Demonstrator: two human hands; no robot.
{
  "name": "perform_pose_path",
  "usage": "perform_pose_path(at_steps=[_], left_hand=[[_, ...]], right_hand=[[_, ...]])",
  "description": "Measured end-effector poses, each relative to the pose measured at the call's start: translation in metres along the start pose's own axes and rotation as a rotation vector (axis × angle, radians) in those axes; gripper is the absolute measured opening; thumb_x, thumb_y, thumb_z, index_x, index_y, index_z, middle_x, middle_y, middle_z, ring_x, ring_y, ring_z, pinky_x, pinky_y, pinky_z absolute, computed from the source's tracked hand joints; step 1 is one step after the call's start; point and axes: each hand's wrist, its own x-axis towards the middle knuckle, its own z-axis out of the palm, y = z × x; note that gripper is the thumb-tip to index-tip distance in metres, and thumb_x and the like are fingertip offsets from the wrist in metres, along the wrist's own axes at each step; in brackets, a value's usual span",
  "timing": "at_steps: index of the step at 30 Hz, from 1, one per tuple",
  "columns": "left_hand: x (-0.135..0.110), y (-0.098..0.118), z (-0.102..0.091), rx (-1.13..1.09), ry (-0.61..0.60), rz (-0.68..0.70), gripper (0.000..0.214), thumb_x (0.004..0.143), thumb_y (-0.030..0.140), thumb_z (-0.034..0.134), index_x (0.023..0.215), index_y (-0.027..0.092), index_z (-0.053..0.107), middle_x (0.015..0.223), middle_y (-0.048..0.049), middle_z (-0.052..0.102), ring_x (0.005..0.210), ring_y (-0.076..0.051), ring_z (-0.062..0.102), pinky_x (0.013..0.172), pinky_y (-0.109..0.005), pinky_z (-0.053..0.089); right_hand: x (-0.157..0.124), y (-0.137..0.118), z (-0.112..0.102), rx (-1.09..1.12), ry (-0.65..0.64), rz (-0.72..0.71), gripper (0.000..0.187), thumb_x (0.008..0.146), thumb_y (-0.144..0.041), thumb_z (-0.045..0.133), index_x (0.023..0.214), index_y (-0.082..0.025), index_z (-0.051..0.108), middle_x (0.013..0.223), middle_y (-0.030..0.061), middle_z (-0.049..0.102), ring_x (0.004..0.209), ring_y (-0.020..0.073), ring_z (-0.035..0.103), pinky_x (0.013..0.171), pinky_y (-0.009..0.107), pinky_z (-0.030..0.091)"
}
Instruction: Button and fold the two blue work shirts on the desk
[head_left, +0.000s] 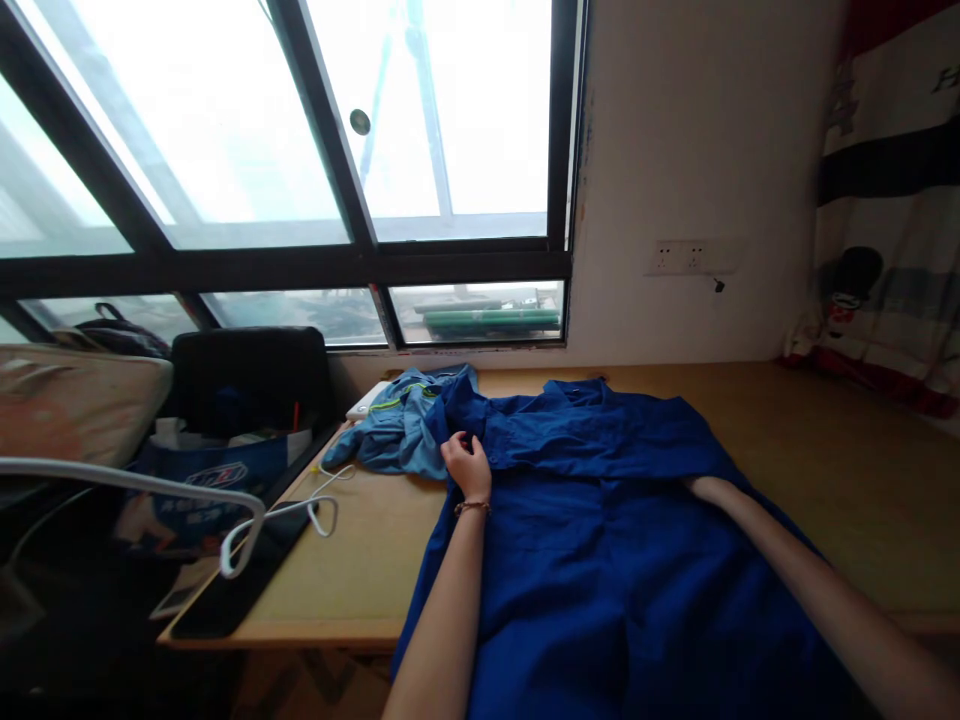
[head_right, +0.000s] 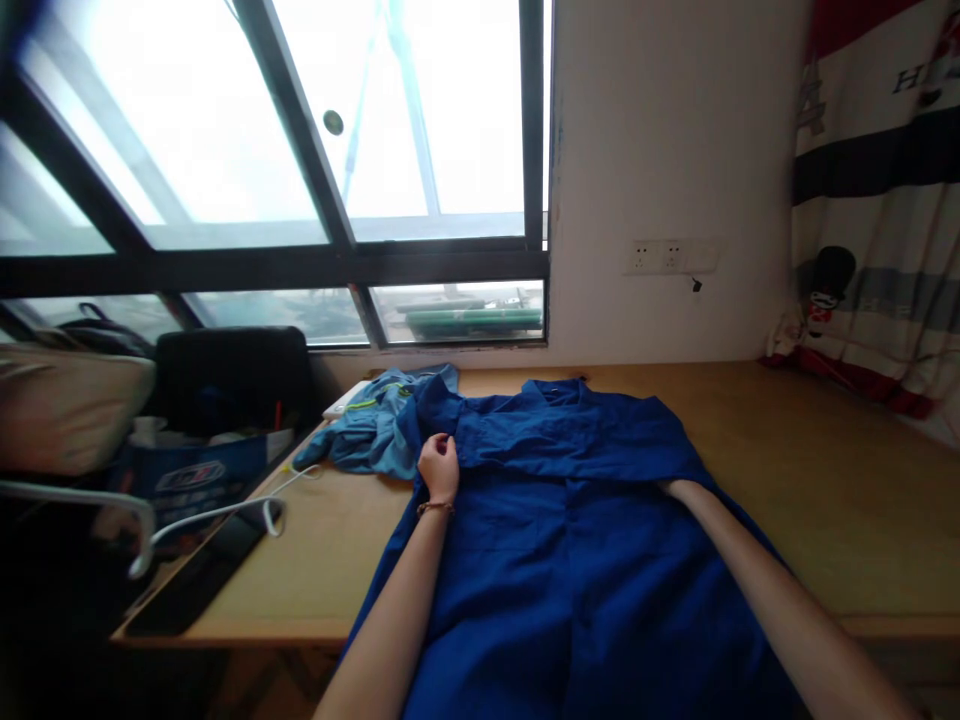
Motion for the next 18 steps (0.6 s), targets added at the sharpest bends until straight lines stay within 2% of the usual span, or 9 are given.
perform_pose_path(at_steps=[3,5,7,10,12,16,17,18], left_hand=[[0.010,-0.006,-0.012,0.031,0.337,-0.086,0.041,0.073,0.027,0.053,0.109,0.008,0.046,0.111,-0.0179,0.048,0.110,-0.026,0.042,0.092,-0.041,0.031],[0.021,-0.012,-0.019,-0.055,0.385,-0.199,0.048,0.067,0.025,0.060,0.109,0.007,0.044,0.114,-0.0191,0.045,0.115,-0.029,0.037,0.095,-0.045,0.028],[0.034,-0.017,-0.025,-0.297,0.292,-0.362,0.044,0.064,0.024,0.064,0.102,0.009,0.048,0.108,-0.0165,0.051,0.110,-0.027,0.042,0.093,-0.045,0.031],[0.054,-0.018,-0.035,-0.593,0.150,-0.525,0.027,0.066,0.025,0.062,0.087,0.010,0.055,0.090,-0.0106,0.060,0.094,-0.022,0.055,0.084,-0.040,0.042],[0.064,-0.012,-0.042,-0.679,0.066,-0.548,0.021,0.069,0.028,0.060,0.081,0.011,0.056,0.080,-0.0073,0.062,0.083,-0.019,0.060,0.077,-0.035,0.048],[0.070,0.009,-0.053,-1.000,-0.372,-0.510,0.031,0.075,0.043,0.050,0.080,0.014,0.059,0.071,-0.0053,0.062,0.076,-0.016,0.061,0.074,-0.033,0.050],[0.070,0.015,-0.054,-1.048,-0.441,-0.478,0.035,0.077,0.046,0.046,0.080,0.014,0.060,0.070,-0.0055,0.062,0.076,-0.015,0.061,0.074,-0.033,0.050],[0.070,0.022,-0.053,-1.054,-0.453,-0.448,0.038,0.078,0.047,0.043,0.079,0.013,0.060,0.069,-0.0055,0.061,0.074,-0.015,0.061,0.073,-0.033,0.050]], right_hand=[[-0.022,0.002,0.018,0.015,-0.127,-0.063,0.040,0.075,-0.045,0.052,0.104,-0.018,0.059,0.115,0.0118,0.053,0.106,0.0266,0.048,0.089,0.038,0.039],[-0.047,0.000,0.035,0.040,-0.214,-0.170,0.053,0.072,-0.051,0.050,0.110,-0.014,0.057,0.121,0.0138,0.049,0.114,0.0304,0.041,0.094,0.039,0.035],[-0.073,-0.003,0.052,0.071,-0.195,-0.284,0.061,0.076,-0.055,0.041,0.123,-0.015,0.045,0.131,0.0110,0.038,0.122,0.0288,0.030,0.098,0.042,0.030],[-0.100,-0.009,0.067,0.072,-0.083,-0.336,0.059,0.080,-0.053,0.035,0.129,-0.021,0.036,0.136,0.0062,0.031,0.125,0.0265,0.026,0.100,0.046,0.025],[-0.106,-0.011,0.070,0.068,-0.049,-0.343,0.056,0.081,-0.051,0.034,0.129,-0.021,0.037,0.135,0.0055,0.033,0.124,0.0256,0.027,0.101,0.046,0.025],[-0.103,-0.010,0.068,0.073,-0.033,-0.349,0.054,0.081,-0.051,0.035,0.126,-0.021,0.041,0.133,0.0061,0.036,0.123,0.0254,0.029,0.100,0.044,0.027],[-0.102,-0.010,0.068,0.077,-0.028,-0.349,0.054,0.081,-0.051,0.035,0.126,-0.021,0.041,0.133,0.0061,0.037,0.123,0.0254,0.030,0.100,0.044,0.028],[-0.101,-0.009,0.068,0.083,-0.021,-0.348,0.054,0.081,-0.050,0.036,0.125,-0.021,0.042,0.132,0.0060,0.037,0.122,0.0255,0.030,0.099,0.043,0.029]])
